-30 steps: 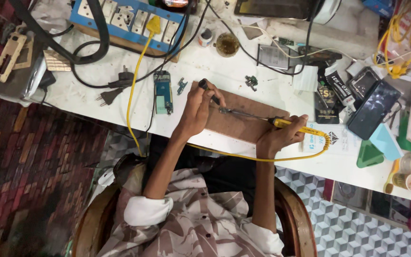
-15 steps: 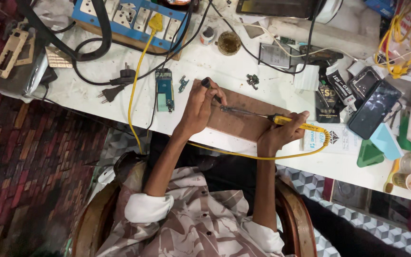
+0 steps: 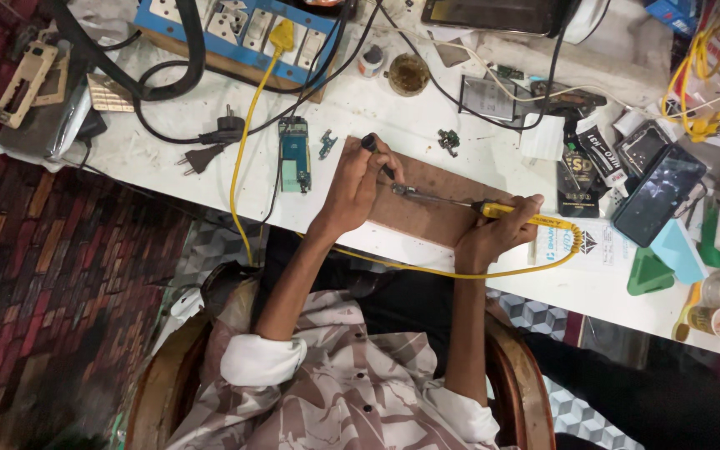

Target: The person uses a soldering iron and solder wire to solder small electronic components on a workbench. They hold the components with one hand while applying heat and solder with the other, working on a small circuit board or connector.

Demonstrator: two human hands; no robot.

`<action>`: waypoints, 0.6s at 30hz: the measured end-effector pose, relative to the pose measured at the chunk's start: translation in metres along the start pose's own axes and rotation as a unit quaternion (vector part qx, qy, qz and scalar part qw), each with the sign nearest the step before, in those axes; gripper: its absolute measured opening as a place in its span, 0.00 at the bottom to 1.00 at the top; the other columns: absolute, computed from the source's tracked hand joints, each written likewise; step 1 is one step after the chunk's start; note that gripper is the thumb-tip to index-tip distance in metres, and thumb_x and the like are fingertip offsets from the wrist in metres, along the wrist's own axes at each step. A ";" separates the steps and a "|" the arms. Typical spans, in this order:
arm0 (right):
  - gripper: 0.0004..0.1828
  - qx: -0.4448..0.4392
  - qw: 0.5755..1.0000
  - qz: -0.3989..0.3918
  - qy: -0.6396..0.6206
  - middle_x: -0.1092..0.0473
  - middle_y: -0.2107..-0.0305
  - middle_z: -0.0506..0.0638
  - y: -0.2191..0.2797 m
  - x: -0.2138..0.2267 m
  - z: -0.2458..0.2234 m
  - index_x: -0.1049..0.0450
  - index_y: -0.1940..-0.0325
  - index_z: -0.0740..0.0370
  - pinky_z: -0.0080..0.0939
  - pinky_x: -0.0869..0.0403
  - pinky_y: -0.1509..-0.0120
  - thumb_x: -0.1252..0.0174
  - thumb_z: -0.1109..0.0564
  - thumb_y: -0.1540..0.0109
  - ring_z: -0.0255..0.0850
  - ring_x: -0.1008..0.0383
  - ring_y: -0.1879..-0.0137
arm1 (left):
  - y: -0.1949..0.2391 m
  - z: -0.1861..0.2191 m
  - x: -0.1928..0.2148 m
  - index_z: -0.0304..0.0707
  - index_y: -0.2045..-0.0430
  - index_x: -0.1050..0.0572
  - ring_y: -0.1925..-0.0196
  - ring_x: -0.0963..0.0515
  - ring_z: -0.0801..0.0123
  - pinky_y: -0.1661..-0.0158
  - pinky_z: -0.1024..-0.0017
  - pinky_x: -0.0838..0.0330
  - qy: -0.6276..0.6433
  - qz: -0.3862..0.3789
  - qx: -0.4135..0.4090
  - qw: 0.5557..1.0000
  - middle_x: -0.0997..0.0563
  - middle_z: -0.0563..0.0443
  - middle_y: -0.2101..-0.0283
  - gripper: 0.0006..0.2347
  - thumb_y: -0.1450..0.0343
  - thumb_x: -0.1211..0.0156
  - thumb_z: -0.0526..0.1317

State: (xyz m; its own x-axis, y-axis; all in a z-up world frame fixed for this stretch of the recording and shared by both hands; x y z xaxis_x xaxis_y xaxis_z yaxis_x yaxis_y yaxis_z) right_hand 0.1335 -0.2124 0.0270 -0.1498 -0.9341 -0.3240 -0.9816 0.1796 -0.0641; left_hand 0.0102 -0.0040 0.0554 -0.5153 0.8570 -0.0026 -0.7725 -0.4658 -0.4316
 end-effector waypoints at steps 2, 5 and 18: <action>0.27 0.022 1.000 -0.021 -0.001 0.39 0.81 0.43 0.000 -0.002 -0.001 0.37 0.74 0.58 0.31 0.41 0.75 0.52 0.39 0.28 0.31 0.40 0.78 | -0.001 0.001 0.000 0.31 0.68 0.34 0.63 0.22 0.63 0.57 0.67 0.27 -0.007 0.001 -0.004 1.000 0.22 0.46 0.69 0.16 0.17 0.66 0.43; 0.27 0.043 0.998 -0.035 -0.004 0.40 0.81 0.43 -0.001 -0.001 -0.002 0.37 0.74 0.58 0.31 0.40 0.74 0.52 0.39 0.27 0.31 0.40 0.77 | -0.002 0.004 0.001 0.30 0.68 0.34 0.62 0.22 0.62 0.54 0.65 0.28 -0.038 0.008 -0.038 0.998 0.22 0.45 0.68 0.16 0.16 0.66 0.43; 0.27 0.042 0.998 -0.034 0.037 0.42 0.81 0.42 -0.001 0.000 -0.002 0.39 0.73 0.58 0.31 0.39 0.73 0.54 0.39 0.27 0.30 0.42 0.76 | -0.003 0.005 0.000 0.31 0.67 0.35 0.63 0.21 0.64 0.56 0.66 0.27 -0.001 0.005 -0.004 1.000 0.22 0.47 0.69 0.13 0.17 0.64 0.39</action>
State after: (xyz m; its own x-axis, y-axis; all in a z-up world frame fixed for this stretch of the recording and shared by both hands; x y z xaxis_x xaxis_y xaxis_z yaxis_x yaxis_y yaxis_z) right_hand 0.1339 -0.2131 0.0290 -0.0952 -0.9646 -0.2458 -0.9769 0.1380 -0.1631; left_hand 0.0101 -0.0039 0.0614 -0.5245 0.8514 -0.0045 -0.7638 -0.4729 -0.4394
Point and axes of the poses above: each hand's wrist, its own y-axis away from the middle knuckle, its own x-axis out of the back of the hand, z = x × y, the point moved 4 cm from there along -y, towards the middle knuckle
